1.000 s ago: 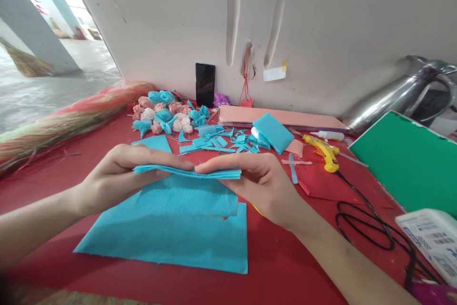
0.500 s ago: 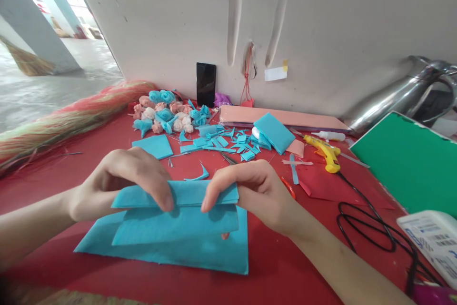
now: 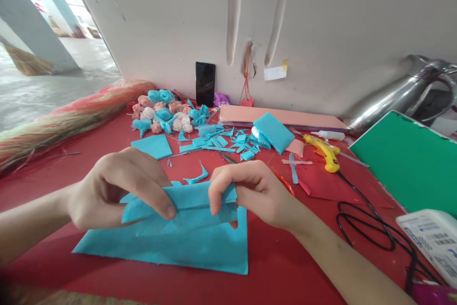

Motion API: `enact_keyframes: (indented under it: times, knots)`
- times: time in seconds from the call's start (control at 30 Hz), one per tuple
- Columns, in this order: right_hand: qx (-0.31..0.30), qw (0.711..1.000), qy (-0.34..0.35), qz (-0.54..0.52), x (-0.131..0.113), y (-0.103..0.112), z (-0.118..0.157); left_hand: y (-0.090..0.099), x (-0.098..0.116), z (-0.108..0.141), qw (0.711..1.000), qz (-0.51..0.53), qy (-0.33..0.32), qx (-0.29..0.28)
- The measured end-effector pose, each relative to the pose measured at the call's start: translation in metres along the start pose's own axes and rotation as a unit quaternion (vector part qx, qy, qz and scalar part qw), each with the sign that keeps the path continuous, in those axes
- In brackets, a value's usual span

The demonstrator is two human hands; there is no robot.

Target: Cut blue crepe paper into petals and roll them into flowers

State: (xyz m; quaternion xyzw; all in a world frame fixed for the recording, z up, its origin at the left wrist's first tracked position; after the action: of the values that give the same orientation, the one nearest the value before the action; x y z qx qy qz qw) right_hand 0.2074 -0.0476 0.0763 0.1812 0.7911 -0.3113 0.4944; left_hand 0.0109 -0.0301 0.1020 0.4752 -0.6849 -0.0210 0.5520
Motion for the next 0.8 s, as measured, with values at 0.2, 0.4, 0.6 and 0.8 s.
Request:
enact_keyframes:
  times: [0.2,0.4,0.6,0.8]
  knots:
    - [0.001,0.999,-0.001,0.043,0.000,0.005,-0.002,0.000,-0.005,0.000,0.997,-0.041,0.045,-0.038]
    - [0.009,0.998,-0.024,0.065,0.001,0.009,-0.003,0.000,-0.006,-0.001,0.997,-0.068,0.022,-0.027]
    - [0.013,0.991,-0.076,0.107,-0.002,0.009,-0.004,0.003,-0.014,-0.001,0.994,-0.075,0.004,-0.080]
    - [-0.056,0.975,-0.141,0.160,-0.002,0.005,-0.005,-0.007,-0.022,-0.002,0.987,-0.094,0.048,-0.123]
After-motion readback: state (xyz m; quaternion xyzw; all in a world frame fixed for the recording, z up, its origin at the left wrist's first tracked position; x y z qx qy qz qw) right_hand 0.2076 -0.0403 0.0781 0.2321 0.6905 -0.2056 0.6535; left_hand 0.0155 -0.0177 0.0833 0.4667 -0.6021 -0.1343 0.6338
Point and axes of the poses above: each hand's wrist, its own z-axis away from the middle knuckle, its own y-axis out of the back of the hand, x = y × z, the point moved 2 cm from there along -z, towards the middle knuckle, and after that the axes turned 15 degrees about -z, right-handed, at the moved point
